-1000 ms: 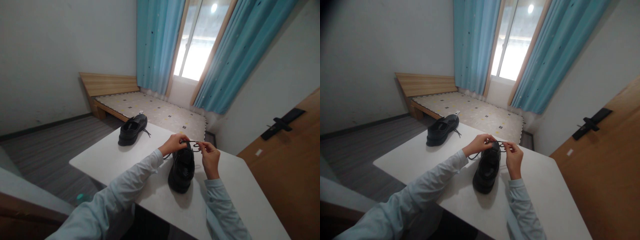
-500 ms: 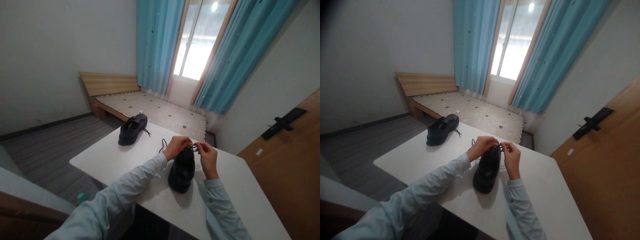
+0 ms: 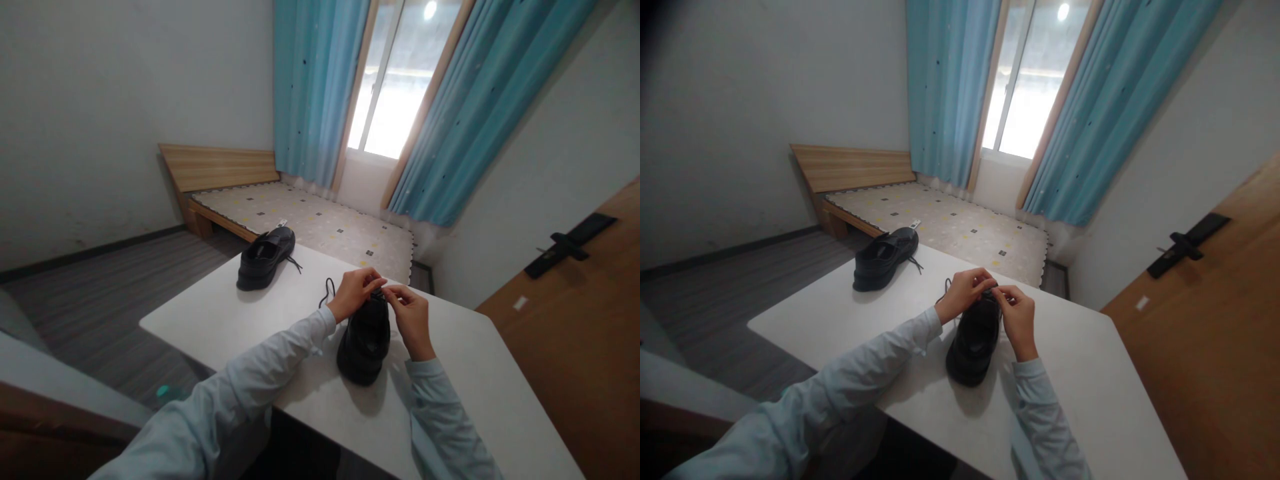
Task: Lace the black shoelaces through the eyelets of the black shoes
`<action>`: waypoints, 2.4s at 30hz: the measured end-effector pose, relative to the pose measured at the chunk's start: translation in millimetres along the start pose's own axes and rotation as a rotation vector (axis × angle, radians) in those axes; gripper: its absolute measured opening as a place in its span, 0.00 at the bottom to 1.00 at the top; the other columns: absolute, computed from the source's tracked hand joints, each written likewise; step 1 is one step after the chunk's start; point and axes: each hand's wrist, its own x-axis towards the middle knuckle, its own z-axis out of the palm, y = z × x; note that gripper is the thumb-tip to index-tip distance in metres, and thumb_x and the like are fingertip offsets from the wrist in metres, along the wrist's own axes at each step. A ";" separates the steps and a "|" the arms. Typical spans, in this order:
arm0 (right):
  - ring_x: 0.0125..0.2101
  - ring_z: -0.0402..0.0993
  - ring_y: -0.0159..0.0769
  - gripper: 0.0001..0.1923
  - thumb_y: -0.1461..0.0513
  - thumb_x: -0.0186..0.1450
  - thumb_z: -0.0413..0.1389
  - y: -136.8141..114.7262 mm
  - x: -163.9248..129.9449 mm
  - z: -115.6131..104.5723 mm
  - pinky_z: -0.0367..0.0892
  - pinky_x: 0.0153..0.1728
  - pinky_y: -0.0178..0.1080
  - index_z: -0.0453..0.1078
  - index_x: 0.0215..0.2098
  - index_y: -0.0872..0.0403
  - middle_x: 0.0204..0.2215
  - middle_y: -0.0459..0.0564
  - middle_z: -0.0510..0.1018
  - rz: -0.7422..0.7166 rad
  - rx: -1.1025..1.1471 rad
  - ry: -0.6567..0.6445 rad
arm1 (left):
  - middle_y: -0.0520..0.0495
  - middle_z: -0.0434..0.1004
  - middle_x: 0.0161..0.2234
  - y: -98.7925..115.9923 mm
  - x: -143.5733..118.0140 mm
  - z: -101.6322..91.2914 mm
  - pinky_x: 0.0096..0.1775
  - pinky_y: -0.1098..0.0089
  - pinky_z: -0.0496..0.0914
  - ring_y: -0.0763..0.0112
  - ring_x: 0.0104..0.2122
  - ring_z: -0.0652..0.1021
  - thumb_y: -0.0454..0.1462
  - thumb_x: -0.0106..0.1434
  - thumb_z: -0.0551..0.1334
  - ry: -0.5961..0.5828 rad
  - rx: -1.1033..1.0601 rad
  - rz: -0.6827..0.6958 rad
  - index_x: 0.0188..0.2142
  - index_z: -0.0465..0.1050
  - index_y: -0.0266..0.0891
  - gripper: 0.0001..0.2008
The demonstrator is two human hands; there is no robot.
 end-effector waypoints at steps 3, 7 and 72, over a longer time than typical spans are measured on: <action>0.27 0.72 0.36 0.12 0.53 0.56 0.60 -0.9 -0.1 0.5 0.64 0.27 0.36 0.76 0.28 0.55 0.26 0.48 0.79 0.011 0.017 -0.008 | 0.54 0.73 0.22 0.8 -0.6 1.1 0.27 0.77 0.64 0.78 0.20 0.71 0.46 0.62 0.57 -0.016 -0.026 -0.002 0.33 0.74 0.37 0.15; 0.27 0.72 0.36 0.11 0.55 0.55 0.60 -1.7 0.2 0.4 0.64 0.28 0.37 0.76 0.27 0.55 0.25 0.48 0.79 0.021 0.017 -0.002 | 0.54 0.71 0.20 1.6 -1.1 1.7 0.27 0.77 0.63 0.77 0.21 0.71 0.47 0.62 0.56 0.008 -0.026 0.015 0.33 0.74 0.38 0.16; 0.49 0.68 0.46 0.41 0.51 0.45 0.66 31.2 -0.7 5.0 0.63 0.49 0.50 0.58 0.54 0.51 0.47 0.56 0.72 0.267 0.056 -0.183 | 0.53 0.71 0.25 69.6 71.0 -71.3 0.28 0.76 0.73 0.77 0.23 0.77 0.35 0.61 0.59 -0.065 -0.387 0.097 0.32 0.63 0.34 0.06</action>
